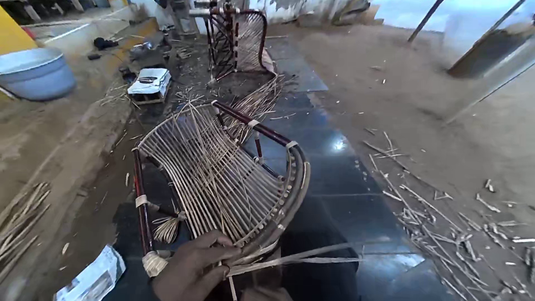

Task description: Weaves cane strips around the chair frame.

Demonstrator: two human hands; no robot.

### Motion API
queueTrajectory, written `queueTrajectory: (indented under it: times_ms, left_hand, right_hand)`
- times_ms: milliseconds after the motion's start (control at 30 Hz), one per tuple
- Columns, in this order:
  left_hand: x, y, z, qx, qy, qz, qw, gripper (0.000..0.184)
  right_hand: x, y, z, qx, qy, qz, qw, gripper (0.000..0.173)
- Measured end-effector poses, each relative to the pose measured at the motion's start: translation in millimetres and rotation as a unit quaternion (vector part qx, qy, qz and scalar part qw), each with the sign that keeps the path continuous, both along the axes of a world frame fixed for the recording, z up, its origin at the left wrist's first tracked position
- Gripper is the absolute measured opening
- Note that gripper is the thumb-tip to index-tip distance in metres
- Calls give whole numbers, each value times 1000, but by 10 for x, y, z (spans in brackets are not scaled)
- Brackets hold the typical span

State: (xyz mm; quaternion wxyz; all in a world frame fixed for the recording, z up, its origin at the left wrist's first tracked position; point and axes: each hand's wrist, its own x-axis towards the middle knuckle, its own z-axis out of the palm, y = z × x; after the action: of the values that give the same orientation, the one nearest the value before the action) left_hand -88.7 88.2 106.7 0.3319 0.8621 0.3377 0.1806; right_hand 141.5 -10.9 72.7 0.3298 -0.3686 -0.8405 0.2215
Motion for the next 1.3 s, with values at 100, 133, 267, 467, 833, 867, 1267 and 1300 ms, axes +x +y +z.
queueTrajectory:
  times_ms: [100,133,267,467,833,867,1267,1300]
  left_hand:
    - [67,-38,74,-4,19,-4,1000,28]
    - [90,-33,76,-5,22,5,1000,21]
    - [45,132,2,-117,-45,9,992,18]
    - [19,128,56,-106,-16,-33,994,22]
    - [-104,214,-233,-256,-239,-2,936,14]
    - [-143,226,-267,-265,-257,-11,929,11]
    - [157,-412,-457,-40,-276,298,913,27]
    - [202,-458,-482,-36,-287,331,898,27]
  right_hand:
    - [1,-1,5,-8,-6,-6,1000,20]
    - [-1,8,18,-6,-5,-5,1000,19]
    - [12,38,57,8,-24,19,1000,18]
    - [-25,15,60,21,-49,16,998,15]
    - [-17,35,132,31,-54,3,998,24]
    - [-21,27,134,27,-58,4,998,24]
    - [-6,212,467,95,-99,-36,990,20]
    - [-21,418,500,120,-108,-8,987,20]
